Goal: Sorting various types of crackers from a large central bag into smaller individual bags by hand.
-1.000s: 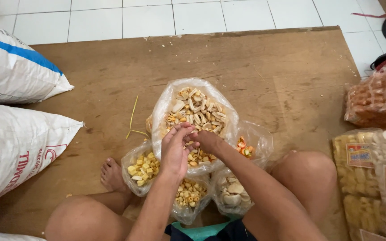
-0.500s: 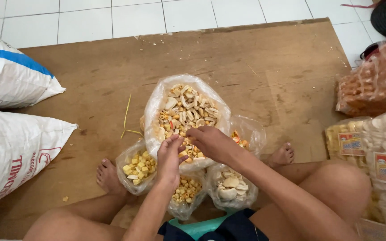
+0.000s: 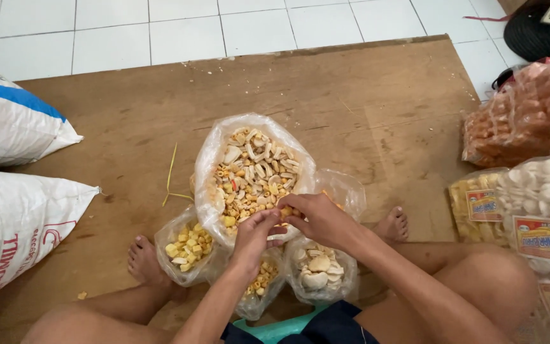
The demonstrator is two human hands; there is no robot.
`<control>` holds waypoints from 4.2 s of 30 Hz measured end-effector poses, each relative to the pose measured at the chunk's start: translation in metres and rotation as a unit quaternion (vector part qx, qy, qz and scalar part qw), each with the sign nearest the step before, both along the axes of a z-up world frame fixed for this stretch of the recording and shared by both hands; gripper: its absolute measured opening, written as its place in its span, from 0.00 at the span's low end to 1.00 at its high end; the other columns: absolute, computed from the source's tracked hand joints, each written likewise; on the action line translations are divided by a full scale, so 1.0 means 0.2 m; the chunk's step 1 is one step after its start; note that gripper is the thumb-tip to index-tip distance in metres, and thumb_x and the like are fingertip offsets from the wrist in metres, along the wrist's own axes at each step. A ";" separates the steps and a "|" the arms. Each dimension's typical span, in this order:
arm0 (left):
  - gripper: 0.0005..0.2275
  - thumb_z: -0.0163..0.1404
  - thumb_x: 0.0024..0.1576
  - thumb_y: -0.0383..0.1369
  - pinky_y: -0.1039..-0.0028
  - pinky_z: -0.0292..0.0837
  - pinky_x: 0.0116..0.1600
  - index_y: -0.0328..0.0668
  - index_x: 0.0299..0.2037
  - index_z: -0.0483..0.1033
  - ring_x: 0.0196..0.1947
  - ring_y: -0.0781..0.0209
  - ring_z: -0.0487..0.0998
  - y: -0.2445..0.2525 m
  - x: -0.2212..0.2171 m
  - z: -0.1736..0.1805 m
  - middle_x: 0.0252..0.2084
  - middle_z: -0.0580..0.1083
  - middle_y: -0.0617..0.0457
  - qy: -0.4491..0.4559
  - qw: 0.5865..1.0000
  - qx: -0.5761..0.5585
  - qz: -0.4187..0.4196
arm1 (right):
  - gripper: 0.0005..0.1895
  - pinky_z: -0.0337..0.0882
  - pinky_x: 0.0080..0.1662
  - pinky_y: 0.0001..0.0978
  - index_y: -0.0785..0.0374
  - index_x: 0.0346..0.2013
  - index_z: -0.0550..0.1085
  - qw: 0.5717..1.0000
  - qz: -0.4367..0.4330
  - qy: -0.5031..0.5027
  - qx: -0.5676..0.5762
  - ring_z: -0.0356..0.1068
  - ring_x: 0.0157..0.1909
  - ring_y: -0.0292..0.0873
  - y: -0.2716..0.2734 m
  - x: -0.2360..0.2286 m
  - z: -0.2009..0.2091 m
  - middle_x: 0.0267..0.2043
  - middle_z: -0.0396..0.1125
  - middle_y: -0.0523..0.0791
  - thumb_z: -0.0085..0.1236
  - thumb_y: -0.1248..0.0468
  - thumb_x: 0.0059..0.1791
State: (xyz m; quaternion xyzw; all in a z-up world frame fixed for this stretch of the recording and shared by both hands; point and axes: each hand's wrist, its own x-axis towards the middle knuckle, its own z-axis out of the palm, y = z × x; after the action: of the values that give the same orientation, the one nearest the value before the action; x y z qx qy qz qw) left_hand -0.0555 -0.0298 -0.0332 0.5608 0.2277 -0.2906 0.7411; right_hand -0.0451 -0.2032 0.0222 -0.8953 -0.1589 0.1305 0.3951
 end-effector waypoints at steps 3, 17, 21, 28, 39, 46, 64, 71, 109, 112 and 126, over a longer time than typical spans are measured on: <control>0.12 0.53 0.59 0.34 0.70 0.80 0.33 0.39 0.50 0.80 0.33 0.56 0.84 -0.01 0.01 -0.03 0.39 0.81 0.48 0.013 1.000 -0.022 -0.007 | 0.14 0.75 0.40 0.47 0.59 0.48 0.75 1.000 0.000 -0.006 -0.002 0.76 0.36 0.60 -0.02 0.01 -0.01 0.32 0.73 0.55 0.61 0.67 0.48; 0.13 0.52 0.58 0.33 0.66 0.80 0.38 0.40 0.52 0.78 0.38 0.53 0.83 0.00 0.03 -0.04 0.41 0.81 0.47 0.020 0.998 -0.058 -0.003 | 0.14 0.76 0.39 0.44 0.59 0.48 0.76 1.000 -0.013 -0.023 0.014 0.77 0.36 0.58 -0.03 0.00 0.04 0.32 0.74 0.55 0.63 0.66 0.47; 0.13 0.53 0.58 0.32 0.66 0.80 0.37 0.39 0.52 0.77 0.36 0.54 0.82 0.01 0.03 -0.02 0.40 0.80 0.47 0.016 0.998 -0.064 0.003 | 0.15 0.76 0.39 0.44 0.60 0.48 0.76 0.999 -0.012 -0.025 0.020 0.77 0.35 0.58 -0.02 0.00 0.05 0.32 0.74 0.55 0.63 0.67 0.47; 0.14 0.55 0.56 0.31 0.68 0.80 0.37 0.41 0.51 0.77 0.32 0.59 0.79 0.01 0.04 0.00 0.39 0.79 0.49 0.013 0.997 -0.077 0.019 | 0.14 0.77 0.39 0.43 0.59 0.48 0.77 0.999 -0.015 -0.010 0.030 0.77 0.35 0.57 -0.02 0.01 0.05 0.32 0.74 0.55 0.63 0.67 0.47; 0.22 0.63 0.49 0.25 0.70 0.80 0.36 0.35 0.55 0.74 0.29 0.62 0.78 0.03 0.05 0.05 0.36 0.76 0.52 -0.015 0.995 -0.080 0.054 | 0.14 0.78 0.38 0.43 0.61 0.46 0.77 0.999 -0.013 -0.030 0.042 0.77 0.36 0.58 -0.03 0.02 0.02 0.34 0.74 0.55 0.64 0.68 0.46; 0.25 0.65 0.47 0.20 0.70 0.81 0.39 0.34 0.56 0.72 0.32 0.60 0.80 0.03 0.05 0.03 0.37 0.72 0.54 -0.028 0.988 -0.120 0.091 | 0.13 0.79 0.38 0.43 0.63 0.46 0.79 0.996 -0.015 -0.061 0.060 0.77 0.36 0.58 -0.02 0.02 0.03 0.36 0.74 0.56 0.64 0.69 0.46; 0.20 0.60 0.55 0.27 0.68 0.84 0.43 0.32 0.58 0.77 0.31 0.62 0.80 0.04 0.04 0.08 0.38 0.76 0.50 -0.009 0.990 -0.095 0.103 | 0.17 0.80 0.40 0.36 0.61 0.49 0.79 0.997 -0.018 -0.037 0.059 0.76 0.39 0.53 0.03 0.02 0.04 0.39 0.72 0.53 0.65 0.69 0.45; 0.24 0.63 0.52 0.26 0.69 0.82 0.41 0.33 0.60 0.76 0.33 0.61 0.79 0.05 0.06 0.08 0.38 0.72 0.53 -0.025 0.992 -0.080 0.097 | 0.19 0.81 0.39 0.37 0.62 0.50 0.78 0.999 -0.011 -0.020 0.040 0.76 0.39 0.55 0.02 0.04 0.03 0.39 0.72 0.54 0.66 0.68 0.44; 0.13 0.55 0.58 0.37 0.75 0.74 0.42 0.44 0.50 0.77 0.42 0.67 0.73 0.27 0.16 0.10 0.41 0.71 0.58 -0.051 0.994 0.042 0.087 | 0.24 0.82 0.43 0.43 0.63 0.58 0.73 0.978 0.158 0.131 0.040 0.76 0.48 0.63 0.34 -0.19 -0.29 0.50 0.69 0.63 0.64 0.60 0.48; 0.12 0.55 0.59 0.38 0.72 0.75 0.43 0.43 0.50 0.77 0.42 0.65 0.72 0.29 0.17 0.12 0.41 0.72 0.57 -0.053 0.995 0.024 0.082 | 0.24 0.81 0.46 0.46 0.63 0.59 0.73 0.972 0.197 0.118 0.040 0.73 0.52 0.68 0.35 -0.19 -0.40 0.53 0.67 0.65 0.61 0.61 0.49; 0.12 0.55 0.58 0.37 0.72 0.76 0.40 0.45 0.49 0.76 0.40 0.67 0.73 0.33 0.22 0.10 0.41 0.73 0.59 -0.059 0.990 -0.009 0.128 | 0.17 0.78 0.48 0.49 0.55 0.51 0.76 0.955 0.213 0.095 -0.184 0.76 0.50 0.61 0.32 0.02 -0.71 0.48 0.72 0.55 0.59 0.62 0.47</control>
State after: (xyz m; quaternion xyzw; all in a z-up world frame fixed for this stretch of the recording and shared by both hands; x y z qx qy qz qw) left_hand -0.0115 0.0354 -0.0127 0.5367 0.2512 -0.1618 0.7891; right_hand -0.0421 -0.1391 -0.1208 -0.8813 -0.2808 0.3233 0.2001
